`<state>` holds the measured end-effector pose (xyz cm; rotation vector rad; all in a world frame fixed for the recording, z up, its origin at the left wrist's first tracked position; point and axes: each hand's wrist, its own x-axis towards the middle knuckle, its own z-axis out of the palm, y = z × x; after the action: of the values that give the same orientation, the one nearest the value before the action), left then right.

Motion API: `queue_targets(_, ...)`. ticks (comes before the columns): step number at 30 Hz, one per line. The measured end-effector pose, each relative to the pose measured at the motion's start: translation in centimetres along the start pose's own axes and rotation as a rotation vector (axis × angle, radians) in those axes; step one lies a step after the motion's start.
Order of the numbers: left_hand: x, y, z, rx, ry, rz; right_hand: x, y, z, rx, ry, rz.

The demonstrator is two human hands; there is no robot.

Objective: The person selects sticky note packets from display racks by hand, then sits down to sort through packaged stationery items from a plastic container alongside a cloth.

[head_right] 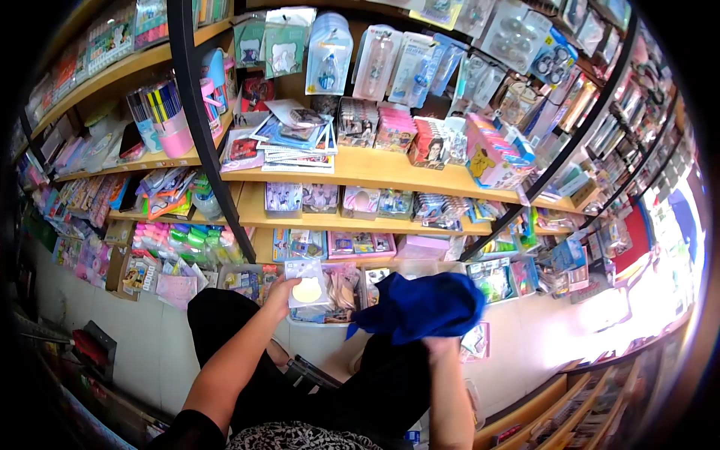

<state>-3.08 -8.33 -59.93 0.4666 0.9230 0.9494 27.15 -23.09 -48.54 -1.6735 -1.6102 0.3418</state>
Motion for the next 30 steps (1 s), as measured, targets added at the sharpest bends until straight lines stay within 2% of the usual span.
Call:
queue_targets(1, -0.6, 0.2, 0.0, -0.049, -0.025, -0.028, -0.2, -2.7, 1.6, -0.142, 0.096, -0.111)
queue_targets(2, -1.7, 0.5, 0.1, -0.073, -0.039, -0.021, 1.7, -9.2, 0.7, -0.611, -0.168, -0.152)
queue_targets(3, -2.6, 0.8, 0.1, -0.092, -0.056, -0.03, 0.9, -9.6, 1.9, -0.31, -0.022, -0.143)
queue_targets(5, -4.4, 1.6, -0.3, -0.12, -0.081, -0.049, 0.5, -10.6, 3.1, -0.05, 0.139, -0.141)
queue_targets(8, -6.4, 2.2, -1.3, -0.289, -0.147, -0.086, 0.3, -12.0, 2.2, -0.163, 0.152, -0.175)
queue_targets(11, -7.8, 2.4, -2.0, -0.444, -0.211, -0.138, 0.5, -12.8, 2.1, 0.131, 0.144, -0.216)
queue_targets(13, -8.4, 2.4, -1.7, -0.484, -0.266, -0.155, 1.1, -13.0, 2.9, 0.545, 0.026, -0.068)
queue_targets(14, -8.2, 1.7, -1.9, -0.498, -0.252, -0.184, 2.1, -14.1, 2.2, 0.298, -0.029, -0.27)
queue_targets(15, -8.3, 1.3, -1.8, -0.463, -0.269, -0.176, 2.1, -14.1, 2.6, 0.163, -0.077, -0.378)
queue_targets(16, -8.5, 0.9, -1.5, -0.428, -0.288, -0.168, 1.6, -13.2, 4.3, 0.136, -0.14, -0.377)
queue_targets(19, -10.4, -0.1, 1.2, -0.305, -0.342, -0.111, -3.8, -8.6, 13.5, 0.436, -0.218, -0.086)
queue_targets(20, -10.2, -1.9, 1.2, -0.387, -0.346, -0.217, -5.9, -8.0, 16.5, 0.468, -0.203, -0.026)
queue_targets(21, -9.9, -3.6, 1.1, -0.466, -0.349, -0.325, -6.5, -8.9, 17.3, 0.262, -0.19, -0.116)
queue_targets(22, -12.2, -2.1, 2.8, -0.306, -0.311, -0.253, -7.1, -9.9, 18.0, 0.057, -0.16, -0.203)
queue_targets(23, -11.8, -3.3, 2.3, -0.361, -0.366, -0.225, -6.7, -10.5, 18.4, 0.059, -0.065, -0.184)
queue_targets(25, -12.2, -3.7, 2.3, -0.338, -0.408, -0.309, -4.4, -13.0, 16.9, 0.157, 0.192, -0.13)
queue_targets(27, -12.6, -4.3, 2.7, -0.272, -0.419, -0.349, -4.5, -8.8, 18.4, 0.12, -0.088, 0.267)
queue_targets(28, -12.6, -4.7, 2.7, -0.204, -0.424, -0.329, -4.8, -4.9, 21.1, 0.045, 0.071, 0.406)
queue_targets(29, -12.4, -5.0, 2.6, -0.133, -0.433, -0.306, -3.1, -6.4, 18.4, 0.05, -0.059, 0.538)
queue_targets(30, -12.5, -5.0, 2.4, -0.118, -0.442, -0.337, -3.1, -3.9, 19.2, 0.117, 0.065, 0.567)
